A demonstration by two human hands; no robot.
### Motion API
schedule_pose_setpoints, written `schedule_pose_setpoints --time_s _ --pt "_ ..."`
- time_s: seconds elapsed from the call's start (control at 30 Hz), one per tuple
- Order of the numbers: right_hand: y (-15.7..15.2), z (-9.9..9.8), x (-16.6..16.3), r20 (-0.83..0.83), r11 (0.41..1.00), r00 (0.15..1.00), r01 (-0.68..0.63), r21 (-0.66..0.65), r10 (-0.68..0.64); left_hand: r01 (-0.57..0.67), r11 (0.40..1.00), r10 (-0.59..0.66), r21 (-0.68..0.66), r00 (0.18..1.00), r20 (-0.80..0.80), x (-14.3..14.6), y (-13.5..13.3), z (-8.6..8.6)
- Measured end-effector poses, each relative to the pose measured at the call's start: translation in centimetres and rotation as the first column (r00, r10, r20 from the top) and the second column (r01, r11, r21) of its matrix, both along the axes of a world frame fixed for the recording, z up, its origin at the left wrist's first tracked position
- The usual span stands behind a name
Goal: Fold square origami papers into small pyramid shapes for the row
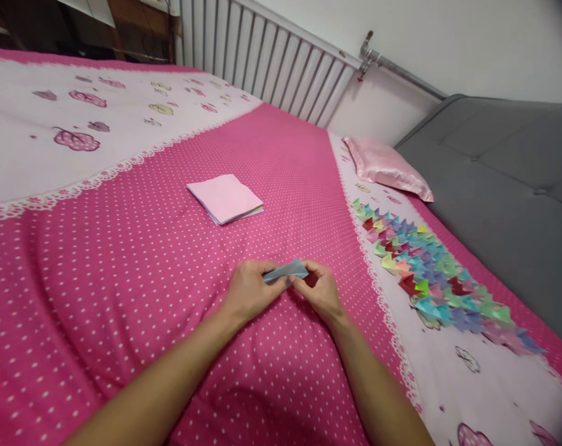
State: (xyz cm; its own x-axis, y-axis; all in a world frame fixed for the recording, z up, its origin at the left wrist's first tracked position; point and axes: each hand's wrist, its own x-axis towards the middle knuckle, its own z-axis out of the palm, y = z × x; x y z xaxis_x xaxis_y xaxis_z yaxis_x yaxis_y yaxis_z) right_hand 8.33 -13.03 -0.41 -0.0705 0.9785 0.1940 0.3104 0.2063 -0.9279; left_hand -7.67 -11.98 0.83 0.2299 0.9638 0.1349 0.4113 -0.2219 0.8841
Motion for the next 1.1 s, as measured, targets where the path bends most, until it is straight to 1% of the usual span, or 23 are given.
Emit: schedule_pose_setpoints --time_s 0.07,0.17,0.37,0.53,0.73,0.93,1.0,1.1 --pt "-0.1 0.1 -0.1 0.019 0.999 1.0 0.023 0.025 -0.024 0.01 0.998 -0.009 0.061 1.0 -0.028 0.0 -0.2 0.1" --pt "-0.2 0.3 -0.2 0.044 0.998 0.999 0.028 0.049 -0.03 0.023 0.995 -0.019 0.094 0.999 -0.051 0.0 -0.4 0.1" --pt "0.0 0.4 -0.2 0.031 0.998 0.999 0.042 0.036 -0.043 0.007 0.997 -0.002 0.072 0.998 -0.067 0.0 -0.5 0.0" --pt "0.1 0.6 0.0 -0.056 0.999 0.997 0.042 -0.01 -0.043 -0.019 0.998 0.023 0.065 0.997 -0.069 0.1 -0.3 0.0" --pt "0.4 0.7 0.5 -0.157 0.995 0.984 0.069 -0.072 -0.08 -0.02 1.0 0.02 0.003 1.0 -0.02 -0.1 -0.1 0.1" --pt "0.8 0.1 1.8 -0.179 0.995 0.98 0.074 -0.06 -0.084 -0.07 0.995 0.07 -0.067 0.998 -0.001 -0.1 0.0 0.7" --pt "1.1 0.0 2.3 -0.199 0.993 0.973 0.109 -0.054 -0.117 -0.061 0.992 0.066 -0.109 0.997 0.045 -0.3 0.1 0.7" --pt "1.3 0.0 3.0 -0.284 0.984 0.942 0.172 -0.046 -0.178 -0.04 0.98 0.068 -0.196 0.988 0.139 -0.6 0.3 0.5"
